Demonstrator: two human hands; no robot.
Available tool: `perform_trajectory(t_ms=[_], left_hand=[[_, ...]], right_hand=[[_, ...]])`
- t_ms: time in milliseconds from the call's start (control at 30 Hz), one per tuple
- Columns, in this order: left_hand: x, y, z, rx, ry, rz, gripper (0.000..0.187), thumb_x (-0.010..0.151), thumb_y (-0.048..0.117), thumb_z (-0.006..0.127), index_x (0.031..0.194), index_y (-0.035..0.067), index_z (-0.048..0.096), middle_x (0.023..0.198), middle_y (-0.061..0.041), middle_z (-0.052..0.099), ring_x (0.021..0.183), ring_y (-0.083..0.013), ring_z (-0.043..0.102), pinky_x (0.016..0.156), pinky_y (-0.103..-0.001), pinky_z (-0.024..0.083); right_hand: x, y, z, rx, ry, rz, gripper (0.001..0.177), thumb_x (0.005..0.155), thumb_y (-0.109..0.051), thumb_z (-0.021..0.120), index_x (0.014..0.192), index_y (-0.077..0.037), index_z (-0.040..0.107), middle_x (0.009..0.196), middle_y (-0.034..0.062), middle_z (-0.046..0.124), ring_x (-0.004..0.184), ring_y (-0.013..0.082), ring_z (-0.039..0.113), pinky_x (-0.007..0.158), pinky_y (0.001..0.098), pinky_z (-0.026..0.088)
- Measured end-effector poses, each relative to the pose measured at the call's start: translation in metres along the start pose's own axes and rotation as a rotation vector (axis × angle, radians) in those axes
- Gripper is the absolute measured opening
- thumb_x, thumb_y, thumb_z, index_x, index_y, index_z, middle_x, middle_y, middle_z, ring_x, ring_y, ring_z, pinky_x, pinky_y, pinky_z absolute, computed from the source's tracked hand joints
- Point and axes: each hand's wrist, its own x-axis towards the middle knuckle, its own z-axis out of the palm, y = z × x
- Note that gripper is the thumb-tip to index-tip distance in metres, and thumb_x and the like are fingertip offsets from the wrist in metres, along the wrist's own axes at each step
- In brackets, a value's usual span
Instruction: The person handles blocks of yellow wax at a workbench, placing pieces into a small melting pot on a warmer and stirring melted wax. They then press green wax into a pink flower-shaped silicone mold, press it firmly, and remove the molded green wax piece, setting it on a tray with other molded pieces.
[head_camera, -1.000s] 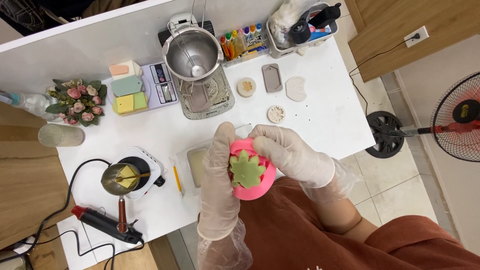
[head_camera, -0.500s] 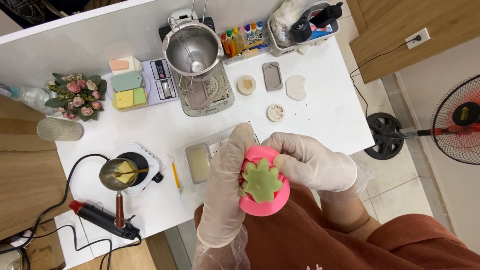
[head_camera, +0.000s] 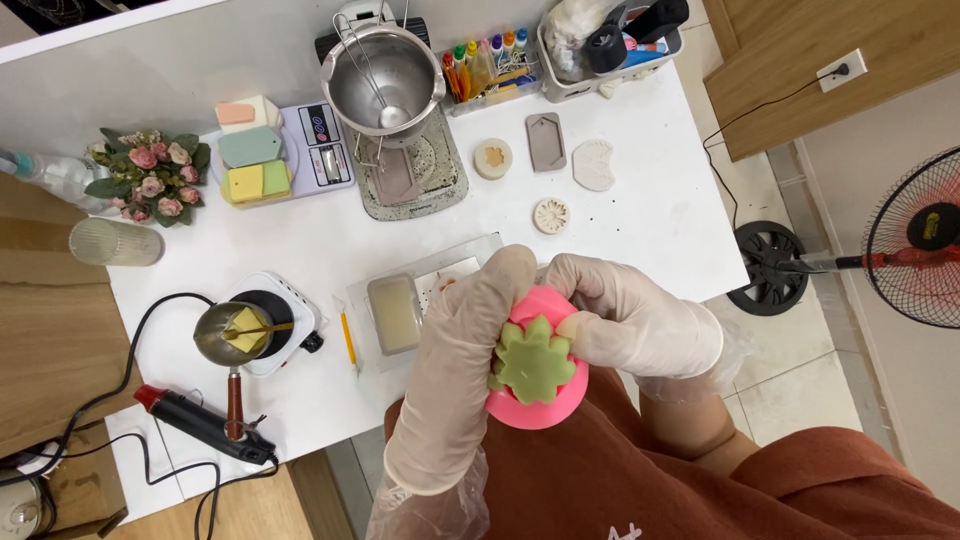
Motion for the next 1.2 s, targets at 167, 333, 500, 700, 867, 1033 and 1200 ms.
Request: perform_trajectory(t_ms=[167, 333, 500, 700, 867, 1033, 1200], left_hand=[[0.002, -0.002, -0.005, 0.034, 0.005, 0.032, 0.032, 0.100, 0.038, 0.068, 0.084, 0.010, 0.068, 0.073, 0.006, 0.060, 0.064, -0.0022, 0.053, 0.053, -0.021, 0.040], [0.002, 0.002, -0.002, 0.057, -0.006, -0.010, 0.026, 0.093, 0.036, 0.068, 0.089, 0.011, 0.075, 0.071, 0.005, 0.065, 0.061, -0.0031, 0.057, 0.054, -0.021, 0.044], [0.010, -0.013, -0.013, 0.072, -0.015, 0.092, 0.035, 0.104, 0.039, 0.068, 0.090, 0.006, 0.070, 0.080, 0.003, 0.062, 0.071, -0.0047, 0.054, 0.062, -0.022, 0.044], [0.021, -0.022, -0.016, 0.015, 0.090, 0.102, 0.040, 0.099, 0.040, 0.063, 0.114, 0.004, 0.073, 0.101, 0.001, 0.067, 0.092, -0.0067, 0.059, 0.084, -0.025, 0.050], [0.036, -0.032, -0.024, 0.286, 0.137, 0.316, 0.052, 0.101, 0.045, 0.054, 0.134, 0.006, 0.064, 0.115, -0.004, 0.070, 0.105, -0.0094, 0.063, 0.096, -0.024, 0.050], [0.036, -0.026, -0.011, 0.192, 0.198, 0.218, 0.058, 0.101, 0.049, 0.050, 0.131, 0.003, 0.066, 0.116, -0.004, 0.068, 0.106, -0.0118, 0.063, 0.094, -0.028, 0.051], [0.040, -0.022, -0.008, 0.076, 0.250, 0.117, 0.059, 0.101, 0.054, 0.050, 0.120, 0.001, 0.068, 0.108, -0.005, 0.066, 0.097, -0.0131, 0.061, 0.085, -0.031, 0.052]], right_hand=[[0.004, 0.004, -0.004, 0.020, 0.027, -0.003, 0.019, 0.103, -0.019, 0.064, 0.107, -0.001, 0.058, 0.101, 0.0057, 0.068, 0.087, 0.0102, 0.062, 0.080, 0.0280, 0.055], [0.004, 0.005, -0.005, 0.054, -0.048, -0.039, 0.020, 0.101, -0.017, 0.069, 0.106, -0.003, 0.056, 0.102, 0.0043, 0.066, 0.089, 0.0098, 0.060, 0.083, 0.0280, 0.053], [0.012, -0.001, 0.003, 0.039, 0.061, -0.005, 0.021, 0.101, -0.020, 0.063, 0.110, -0.002, 0.058, 0.102, 0.0033, 0.066, 0.089, 0.0086, 0.060, 0.083, 0.0260, 0.052], [0.024, 0.000, 0.002, -0.025, 0.237, 0.050, 0.013, 0.104, -0.012, 0.056, 0.105, 0.000, 0.062, 0.097, 0.0046, 0.068, 0.085, 0.0085, 0.062, 0.080, 0.0265, 0.055], [0.041, -0.009, 0.018, -0.102, 0.374, -0.189, 0.011, 0.102, -0.002, 0.067, 0.099, -0.004, 0.057, 0.096, 0.0030, 0.064, 0.087, 0.0091, 0.061, 0.081, 0.0266, 0.053], [0.042, -0.007, 0.025, -0.362, 0.597, -0.370, 0.014, 0.097, -0.001, 0.071, 0.104, -0.007, 0.060, 0.100, -0.0002, 0.066, 0.089, 0.0075, 0.057, 0.083, 0.0248, 0.051], [0.040, -0.006, 0.024, -0.631, 0.549, -0.546, 0.012, 0.102, -0.002, 0.068, 0.112, -0.009, 0.068, 0.120, 0.0039, 0.063, 0.108, 0.0114, 0.061, 0.096, 0.0265, 0.053]])
